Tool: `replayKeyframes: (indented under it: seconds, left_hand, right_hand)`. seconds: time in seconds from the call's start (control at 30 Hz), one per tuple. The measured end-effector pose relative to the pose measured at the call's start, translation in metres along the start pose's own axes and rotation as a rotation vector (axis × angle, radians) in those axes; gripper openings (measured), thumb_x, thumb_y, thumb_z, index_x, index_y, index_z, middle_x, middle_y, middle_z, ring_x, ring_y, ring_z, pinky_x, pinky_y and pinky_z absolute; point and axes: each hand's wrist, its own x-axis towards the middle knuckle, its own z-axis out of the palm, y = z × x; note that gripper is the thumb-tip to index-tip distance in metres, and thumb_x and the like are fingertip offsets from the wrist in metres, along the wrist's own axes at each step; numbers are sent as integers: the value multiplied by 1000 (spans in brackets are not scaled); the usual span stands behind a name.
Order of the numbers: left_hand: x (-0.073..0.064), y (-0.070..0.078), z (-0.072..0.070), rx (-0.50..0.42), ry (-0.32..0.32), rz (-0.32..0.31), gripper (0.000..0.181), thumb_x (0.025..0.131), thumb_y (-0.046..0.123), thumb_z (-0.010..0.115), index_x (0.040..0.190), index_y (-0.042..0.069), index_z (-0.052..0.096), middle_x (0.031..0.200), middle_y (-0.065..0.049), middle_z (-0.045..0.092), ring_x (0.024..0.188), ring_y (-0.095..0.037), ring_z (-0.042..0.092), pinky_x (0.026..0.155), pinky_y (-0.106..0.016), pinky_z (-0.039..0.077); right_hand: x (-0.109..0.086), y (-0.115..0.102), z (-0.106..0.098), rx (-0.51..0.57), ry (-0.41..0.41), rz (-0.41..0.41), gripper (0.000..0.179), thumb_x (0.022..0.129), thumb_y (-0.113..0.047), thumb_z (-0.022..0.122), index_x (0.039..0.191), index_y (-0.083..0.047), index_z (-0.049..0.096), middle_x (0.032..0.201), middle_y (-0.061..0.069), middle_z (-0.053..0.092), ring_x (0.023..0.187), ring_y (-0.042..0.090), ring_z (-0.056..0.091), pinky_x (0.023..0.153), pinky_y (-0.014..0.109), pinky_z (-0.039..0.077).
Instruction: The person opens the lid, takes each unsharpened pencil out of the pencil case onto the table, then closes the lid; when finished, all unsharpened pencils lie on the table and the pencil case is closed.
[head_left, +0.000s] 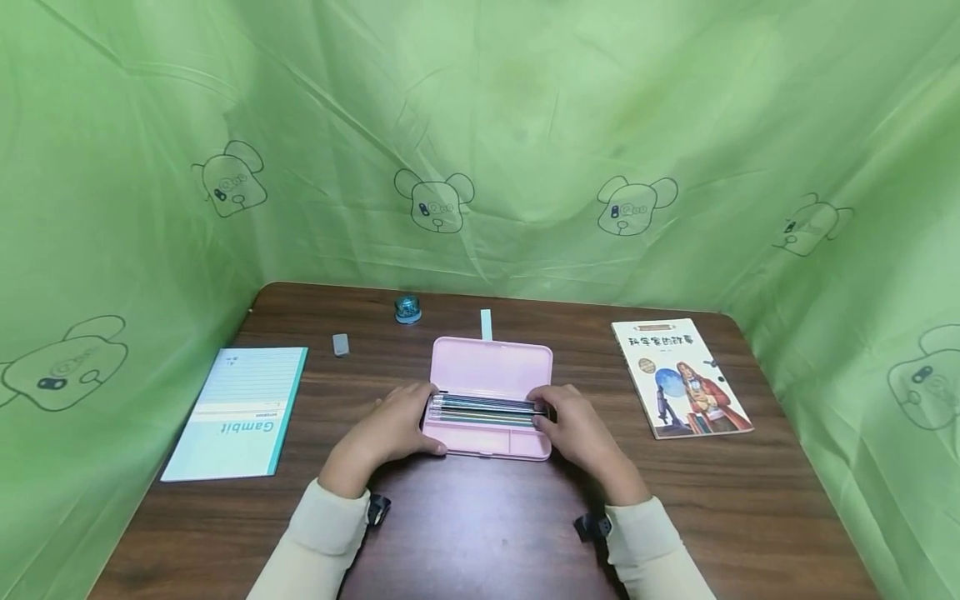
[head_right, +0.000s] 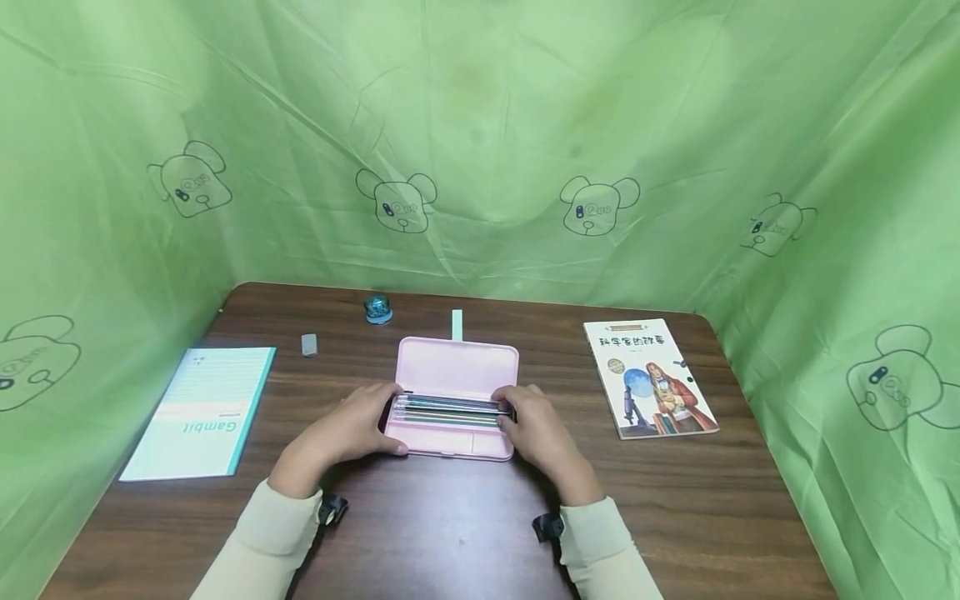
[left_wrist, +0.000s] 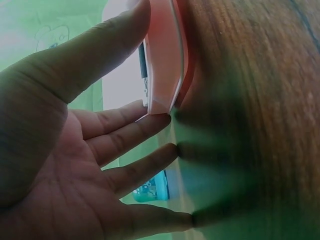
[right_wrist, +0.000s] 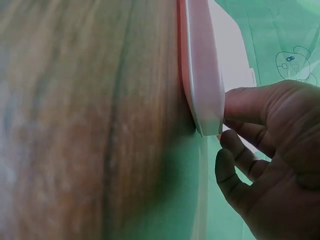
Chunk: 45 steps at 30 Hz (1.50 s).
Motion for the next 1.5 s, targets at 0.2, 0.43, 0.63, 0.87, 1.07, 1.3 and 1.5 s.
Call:
replayKeyframes:
  seconds: [0.2, 0.43, 0.63, 0.87, 1.07, 1.3, 1.5]
  left_hand:
    - [4, 3, 2, 3, -7, 8, 95, 79, 35, 104, 154, 1, 58, 157, -18, 65, 148, -43, 57, 121, -85, 37]
    - [3, 3, 3, -9, -2, 9, 96, 79, 36, 105, 155, 2, 58, 157, -17, 64, 149, -44, 57, 120, -87, 34]
    - [-2, 0, -1, -18, 5, 9, 97, 79, 36, 104, 157, 4, 56, 159, -18, 64, 149, -45, 55, 120, -90, 30]
    - [-5, -3, -7, 2, 7, -4, 98, 79, 38, 104, 157, 3, 56, 160, -21, 63, 150, -48, 55, 118, -92, 30]
    - [-8, -6, -5, -9, 16, -8, 94, 80, 37, 104, 155, 3, 58, 157, -21, 64, 148, -48, 56, 118, -91, 31]
    - [-8, -6, -1, 13, 18, 7, 94, 81, 39, 103, 154, 3, 58, 156, -21, 65, 147, -47, 58, 117, -90, 33]
    - [-6, -5, 5, 18, 11, 16, 96, 81, 41, 102, 157, 2, 56, 158, -23, 63, 150, -49, 56, 117, -93, 30]
  right_hand:
    - [-5, 9, -6, 60, 21, 25, 28, 100, -6, 81, 126, -17, 79, 110, 2, 75, 105, 21, 65, 97, 48, 58]
    - [-19, 26, -24, 189, 89, -10, 29, 98, -2, 83, 125, -13, 79, 104, 1, 76, 99, 17, 69, 91, 39, 59]
    - [-45, 55, -55, 255, 243, 30, 33, 97, 4, 82, 128, -3, 76, 103, 6, 78, 97, 15, 72, 87, 21, 60]
    - [-68, 84, -66, 220, 313, 204, 34, 99, 3, 79, 132, 2, 73, 101, 13, 75, 86, 8, 64, 74, 16, 51]
    - [-66, 94, -53, 133, 261, 267, 36, 100, -1, 79, 135, -1, 72, 99, 9, 74, 87, 15, 63, 77, 24, 49]
    - [-66, 97, -44, 125, 245, 266, 35, 98, 0, 79, 133, -3, 73, 95, 5, 74, 84, 13, 62, 75, 24, 47]
    - [-69, 102, -42, 96, 251, 278, 37, 96, 1, 80, 133, -4, 74, 95, 6, 75, 85, 16, 65, 75, 25, 50]
